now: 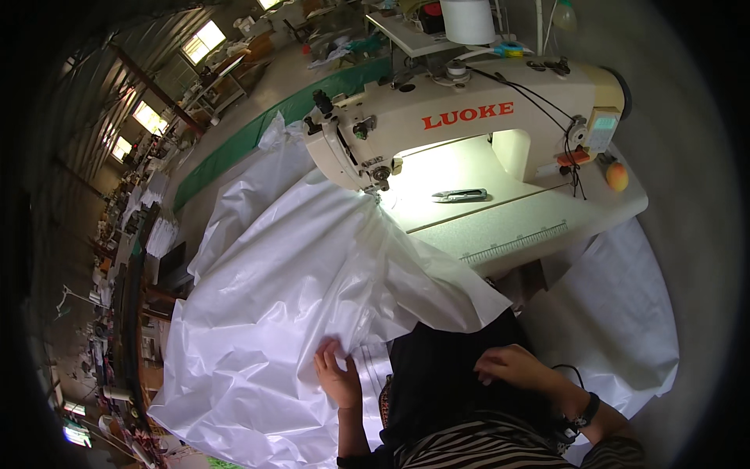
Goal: Sewing a large piece of white fabric using an industrial sewing machine.
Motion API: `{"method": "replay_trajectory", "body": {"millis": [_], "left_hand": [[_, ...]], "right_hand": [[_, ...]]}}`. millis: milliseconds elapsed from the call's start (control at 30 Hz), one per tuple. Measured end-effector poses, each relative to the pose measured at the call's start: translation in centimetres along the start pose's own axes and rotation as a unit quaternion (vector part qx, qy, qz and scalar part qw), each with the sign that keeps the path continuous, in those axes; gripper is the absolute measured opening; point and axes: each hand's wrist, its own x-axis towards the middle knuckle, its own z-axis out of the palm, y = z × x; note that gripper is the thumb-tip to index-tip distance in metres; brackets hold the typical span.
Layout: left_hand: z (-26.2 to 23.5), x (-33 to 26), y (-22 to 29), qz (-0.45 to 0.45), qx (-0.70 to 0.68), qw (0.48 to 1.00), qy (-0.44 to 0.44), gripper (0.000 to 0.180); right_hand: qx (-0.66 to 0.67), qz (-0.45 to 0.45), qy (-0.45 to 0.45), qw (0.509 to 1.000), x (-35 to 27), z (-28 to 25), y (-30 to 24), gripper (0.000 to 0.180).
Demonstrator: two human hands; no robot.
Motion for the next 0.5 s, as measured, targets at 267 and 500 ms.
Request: {"method": "replay_trajectory", "body": {"millis": [267,500], "left_hand": [[-8.7,-2.7,3.5,-0.234,-0.540,0.763,-0.266,0.021],[-8.7,-3.0,-0.7,-0.333,-0.494,0.785,-0.168,0.018]], "right_hand": [[-0.099,-0.299,-0.075,0.946,6.9,9.1,-7.7,0.037],[0.203,-0.145,-0.234,0.940,4.8,4.4,-1.5,0.021]]}}
